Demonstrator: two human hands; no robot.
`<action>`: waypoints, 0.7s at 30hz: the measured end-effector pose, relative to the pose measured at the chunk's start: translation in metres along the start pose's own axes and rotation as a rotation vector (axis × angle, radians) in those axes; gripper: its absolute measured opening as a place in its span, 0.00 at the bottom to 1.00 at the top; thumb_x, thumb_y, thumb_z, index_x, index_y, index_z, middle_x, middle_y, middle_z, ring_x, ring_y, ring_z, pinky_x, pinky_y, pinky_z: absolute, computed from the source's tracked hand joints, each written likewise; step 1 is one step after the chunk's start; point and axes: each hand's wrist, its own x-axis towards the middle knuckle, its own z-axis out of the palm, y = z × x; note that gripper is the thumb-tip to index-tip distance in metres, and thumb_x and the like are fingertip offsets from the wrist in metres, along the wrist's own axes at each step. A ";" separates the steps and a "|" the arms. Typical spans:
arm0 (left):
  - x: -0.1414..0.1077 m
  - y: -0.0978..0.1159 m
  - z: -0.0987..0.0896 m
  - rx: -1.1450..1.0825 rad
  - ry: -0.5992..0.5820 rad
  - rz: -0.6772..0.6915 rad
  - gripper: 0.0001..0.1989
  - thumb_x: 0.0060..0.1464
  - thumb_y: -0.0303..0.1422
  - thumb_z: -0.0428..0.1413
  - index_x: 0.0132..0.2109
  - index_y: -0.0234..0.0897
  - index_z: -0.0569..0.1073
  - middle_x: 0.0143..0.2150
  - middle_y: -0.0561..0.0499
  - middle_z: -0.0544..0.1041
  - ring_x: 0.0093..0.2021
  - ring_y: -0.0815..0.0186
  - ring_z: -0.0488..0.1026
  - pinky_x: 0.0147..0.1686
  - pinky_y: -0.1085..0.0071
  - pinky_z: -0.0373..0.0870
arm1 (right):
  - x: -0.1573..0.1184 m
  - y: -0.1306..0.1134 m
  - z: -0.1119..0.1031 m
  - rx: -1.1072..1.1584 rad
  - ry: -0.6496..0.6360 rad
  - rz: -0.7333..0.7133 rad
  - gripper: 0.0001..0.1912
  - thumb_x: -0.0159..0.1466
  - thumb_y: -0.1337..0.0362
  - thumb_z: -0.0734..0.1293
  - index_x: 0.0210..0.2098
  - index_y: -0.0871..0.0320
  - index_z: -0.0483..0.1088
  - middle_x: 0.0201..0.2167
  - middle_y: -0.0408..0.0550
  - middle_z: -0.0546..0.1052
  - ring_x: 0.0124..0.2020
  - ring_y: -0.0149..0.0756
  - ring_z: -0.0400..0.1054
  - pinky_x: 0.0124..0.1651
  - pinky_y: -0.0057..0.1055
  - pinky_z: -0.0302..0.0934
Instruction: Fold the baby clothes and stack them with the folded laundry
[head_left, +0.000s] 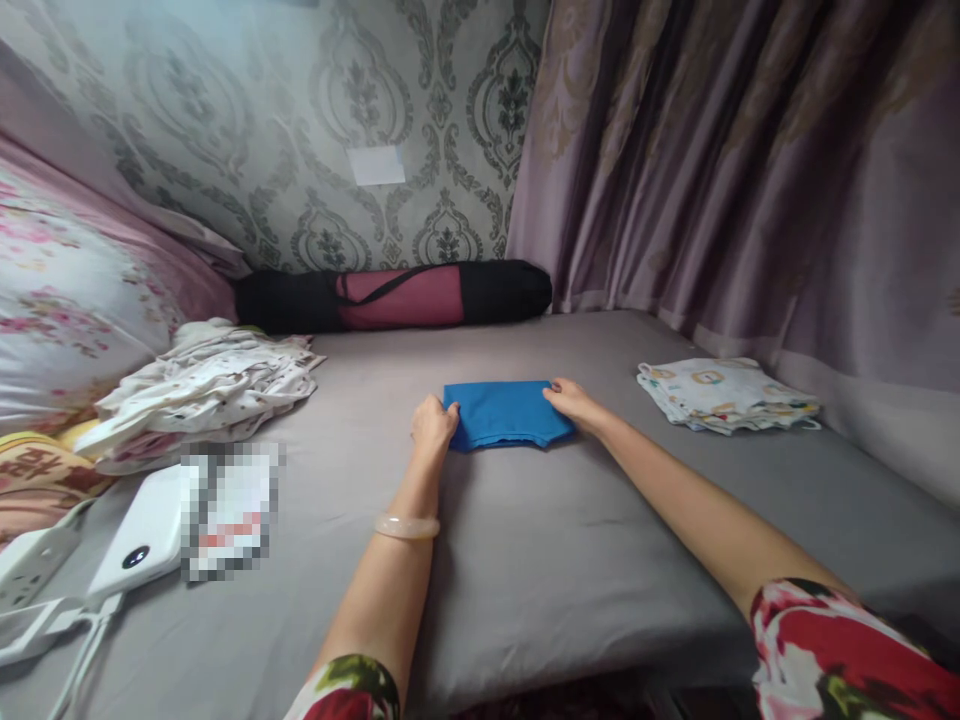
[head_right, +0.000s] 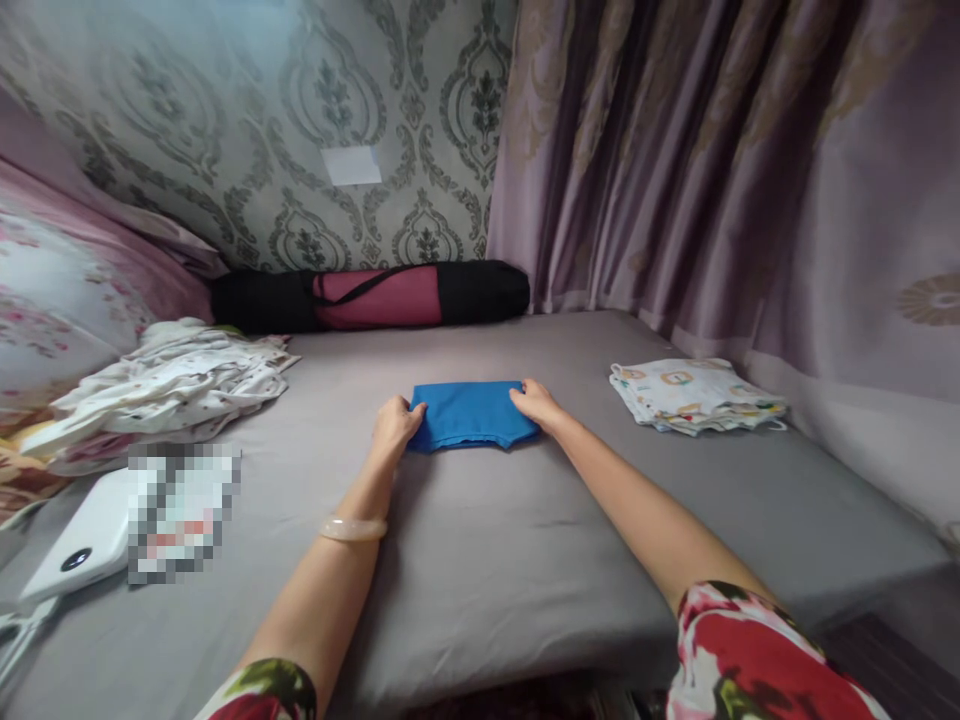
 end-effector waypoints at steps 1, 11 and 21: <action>0.000 0.000 -0.001 -0.002 -0.007 -0.004 0.18 0.59 0.44 0.51 0.47 0.36 0.73 0.50 0.36 0.77 0.53 0.51 0.74 0.44 0.62 0.69 | 0.000 0.000 -0.004 0.021 -0.006 0.031 0.21 0.64 0.62 0.61 0.55 0.63 0.69 0.54 0.59 0.73 0.54 0.42 0.68 0.54 0.32 0.62; 0.001 0.000 -0.001 0.046 -0.034 0.044 0.16 0.60 0.43 0.50 0.42 0.35 0.75 0.49 0.35 0.78 0.52 0.51 0.74 0.44 0.64 0.69 | -0.001 0.003 -0.006 0.093 -0.082 0.274 0.07 0.61 0.64 0.66 0.27 0.60 0.69 0.19 0.45 0.71 0.22 0.32 0.67 0.24 0.26 0.61; 0.005 0.000 0.009 -0.012 0.044 0.146 0.13 0.58 0.41 0.51 0.39 0.38 0.74 0.43 0.42 0.79 0.48 0.57 0.75 0.41 0.69 0.67 | -0.003 -0.005 -0.009 0.006 -0.079 0.264 0.06 0.53 0.66 0.69 0.23 0.59 0.68 0.14 0.41 0.65 0.21 0.32 0.64 0.22 0.25 0.54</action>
